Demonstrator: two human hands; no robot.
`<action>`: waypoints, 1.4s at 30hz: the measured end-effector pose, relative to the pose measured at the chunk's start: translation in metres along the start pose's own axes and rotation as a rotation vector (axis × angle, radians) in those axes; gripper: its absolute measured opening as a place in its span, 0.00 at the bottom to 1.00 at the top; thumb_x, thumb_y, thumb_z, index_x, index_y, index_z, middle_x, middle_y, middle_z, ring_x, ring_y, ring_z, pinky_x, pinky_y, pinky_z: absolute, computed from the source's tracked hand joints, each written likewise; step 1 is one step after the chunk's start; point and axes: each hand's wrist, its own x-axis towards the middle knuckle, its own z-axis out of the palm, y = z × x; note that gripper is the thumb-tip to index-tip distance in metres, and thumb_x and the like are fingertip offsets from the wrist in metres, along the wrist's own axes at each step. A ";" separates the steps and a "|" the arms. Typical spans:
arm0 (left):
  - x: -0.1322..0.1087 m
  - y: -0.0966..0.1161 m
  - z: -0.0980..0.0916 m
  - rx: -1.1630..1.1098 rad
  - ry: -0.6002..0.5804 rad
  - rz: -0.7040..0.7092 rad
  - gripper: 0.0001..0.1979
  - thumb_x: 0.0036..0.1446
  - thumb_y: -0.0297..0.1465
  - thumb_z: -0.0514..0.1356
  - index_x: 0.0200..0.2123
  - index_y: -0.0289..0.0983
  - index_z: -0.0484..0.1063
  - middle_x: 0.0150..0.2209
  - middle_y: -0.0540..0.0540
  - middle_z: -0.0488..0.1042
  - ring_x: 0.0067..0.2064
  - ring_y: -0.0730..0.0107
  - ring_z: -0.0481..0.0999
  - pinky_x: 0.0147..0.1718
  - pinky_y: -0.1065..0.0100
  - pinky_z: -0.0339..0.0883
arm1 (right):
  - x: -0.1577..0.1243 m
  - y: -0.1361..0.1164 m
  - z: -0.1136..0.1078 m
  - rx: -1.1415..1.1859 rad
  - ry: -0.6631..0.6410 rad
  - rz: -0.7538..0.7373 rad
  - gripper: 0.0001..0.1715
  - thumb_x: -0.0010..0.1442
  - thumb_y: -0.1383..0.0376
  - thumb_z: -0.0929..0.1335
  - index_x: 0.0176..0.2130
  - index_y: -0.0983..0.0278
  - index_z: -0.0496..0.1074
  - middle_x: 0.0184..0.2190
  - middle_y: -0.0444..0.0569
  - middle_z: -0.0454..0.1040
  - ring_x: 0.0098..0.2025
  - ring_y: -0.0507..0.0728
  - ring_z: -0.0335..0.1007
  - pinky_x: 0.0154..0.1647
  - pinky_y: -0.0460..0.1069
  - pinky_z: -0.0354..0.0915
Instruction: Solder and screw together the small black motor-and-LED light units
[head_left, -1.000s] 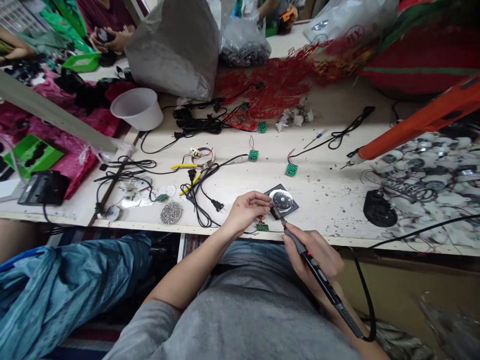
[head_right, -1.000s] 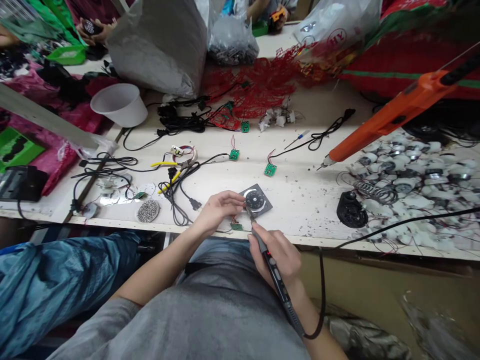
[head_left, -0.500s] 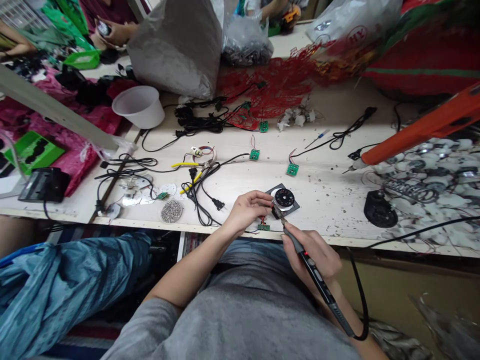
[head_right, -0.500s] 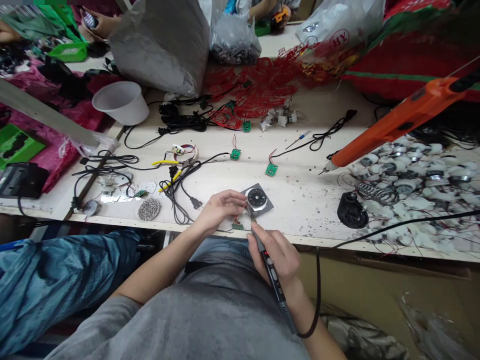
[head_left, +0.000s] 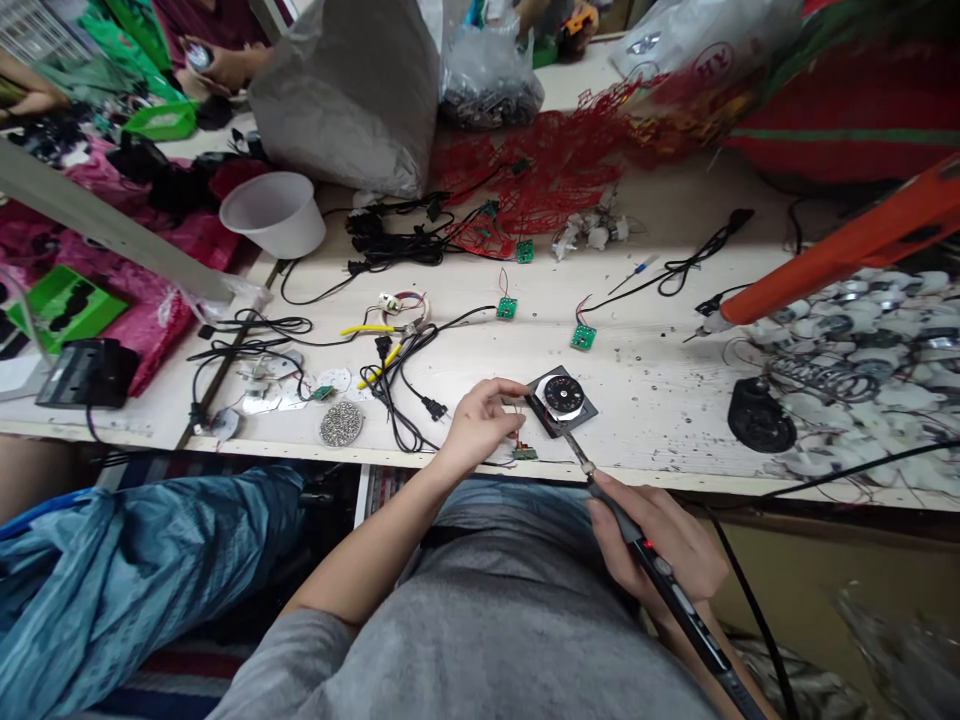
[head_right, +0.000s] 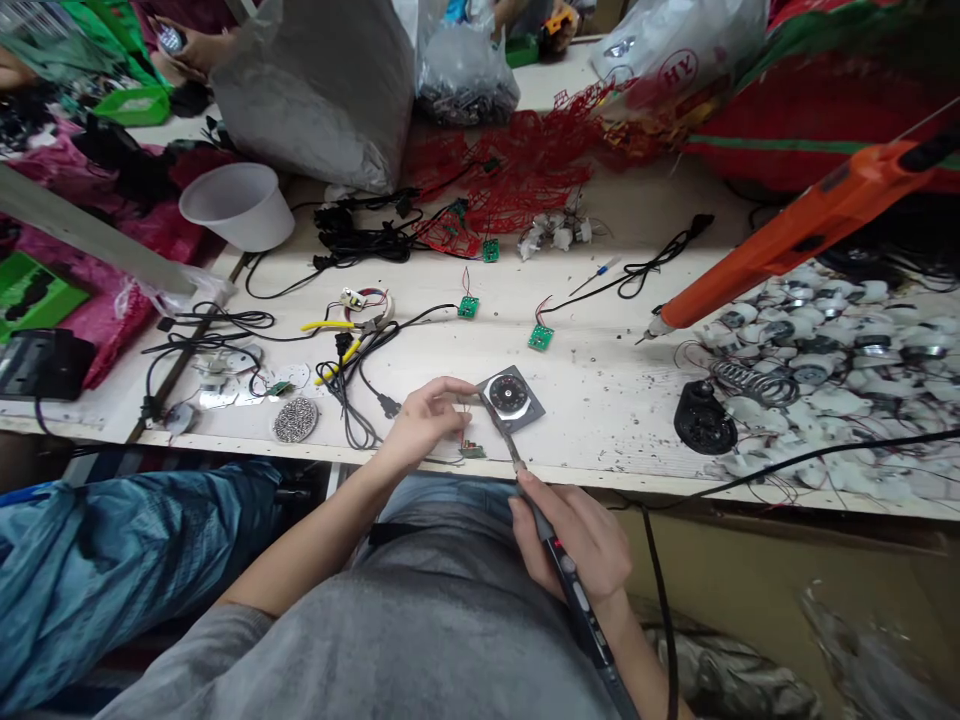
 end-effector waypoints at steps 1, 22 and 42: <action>0.001 -0.002 -0.001 0.102 0.061 0.048 0.14 0.46 0.23 0.63 0.39 0.37 0.78 0.37 0.49 0.75 0.23 0.80 0.68 0.28 0.71 0.67 | 0.000 0.001 0.001 0.001 0.002 -0.004 0.26 0.60 0.75 0.72 0.57 0.62 0.72 0.31 0.47 0.79 0.26 0.52 0.73 0.29 0.46 0.71; 0.003 0.002 0.024 0.537 0.076 0.195 0.06 0.49 0.24 0.64 0.23 0.39 0.78 0.29 0.49 0.71 0.36 0.67 0.73 0.39 0.65 0.67 | 0.000 0.007 0.016 0.034 0.012 0.010 0.23 0.58 0.75 0.73 0.53 0.64 0.74 0.32 0.48 0.79 0.27 0.51 0.73 0.31 0.45 0.71; 0.003 -0.002 0.019 0.446 0.002 0.180 0.07 0.49 0.22 0.63 0.25 0.38 0.80 0.31 0.47 0.74 0.37 0.67 0.75 0.39 0.68 0.69 | 0.002 0.008 0.022 0.012 -0.023 -0.022 0.19 0.58 0.76 0.73 0.50 0.68 0.74 0.32 0.49 0.78 0.27 0.51 0.72 0.32 0.46 0.69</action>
